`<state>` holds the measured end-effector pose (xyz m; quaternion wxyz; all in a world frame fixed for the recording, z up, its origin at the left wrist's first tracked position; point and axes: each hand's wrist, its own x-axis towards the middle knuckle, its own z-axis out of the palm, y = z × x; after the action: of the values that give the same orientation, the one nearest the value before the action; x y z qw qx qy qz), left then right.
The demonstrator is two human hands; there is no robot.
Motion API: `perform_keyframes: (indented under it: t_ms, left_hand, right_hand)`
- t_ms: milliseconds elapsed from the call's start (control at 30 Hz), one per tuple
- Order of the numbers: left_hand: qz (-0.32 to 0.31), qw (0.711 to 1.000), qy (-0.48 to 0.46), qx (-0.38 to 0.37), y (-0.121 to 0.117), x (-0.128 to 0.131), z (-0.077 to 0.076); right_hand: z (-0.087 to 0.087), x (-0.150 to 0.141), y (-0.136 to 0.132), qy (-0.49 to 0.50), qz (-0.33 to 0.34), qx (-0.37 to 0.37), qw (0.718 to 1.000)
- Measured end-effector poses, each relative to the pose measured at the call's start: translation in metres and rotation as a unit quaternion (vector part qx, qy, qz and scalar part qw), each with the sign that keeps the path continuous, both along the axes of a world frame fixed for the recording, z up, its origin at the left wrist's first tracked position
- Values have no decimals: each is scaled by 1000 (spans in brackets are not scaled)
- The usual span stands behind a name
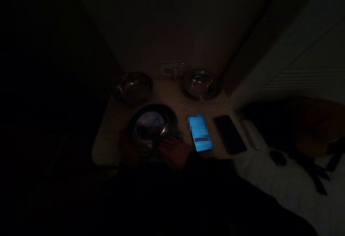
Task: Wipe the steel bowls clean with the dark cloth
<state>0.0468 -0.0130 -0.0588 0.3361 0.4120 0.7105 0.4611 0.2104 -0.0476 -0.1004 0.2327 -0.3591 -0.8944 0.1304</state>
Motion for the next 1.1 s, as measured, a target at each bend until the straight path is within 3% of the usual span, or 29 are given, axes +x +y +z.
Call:
perform_keyframes:
  t_ms: [100, 200, 333, 467, 700, 767, 833, 933, 1100]
  left_hand:
    - [40, 999, 12, -16, -2, 6, 4]
    - [73, 992, 101, -30, -3, 2, 2]
    - [21, 989, 146, -23, 1, -11, -5]
    - [-30, 994, 101, 25, 3, -16, -14]
    - [16, 994, 97, -37, 3, -12, -15]
    - [6, 994, 109, -32, 5, -14, -9]
    - [-52, 993, 109, -9, 9, -18, -3]
    - [-100, 992, 74, -6, 19, -25, -2]
    - [-56, 993, -106, 12, 28, -30, -19]
  right_hand:
    - [10, -34, 0, 69, -27, -90, 993]
    - [15, -51, 1, 105, -18, -113, 988]
    - [9, -23, 7, 20, 14, -55, 998]
    - [4, 0, 10, -47, 31, -2, 998]
    - [-3, -51, -3, 29, -25, -1, 999]
    - [-7, -48, -1, 16, -25, 24, 999]
    - [-10, -33, 2, -11, -3, 50, 999]
    - [-12, -11, 5, -46, 17, 77, 996]
    - [-15, -15, -1, -25, -28, 111, 993]
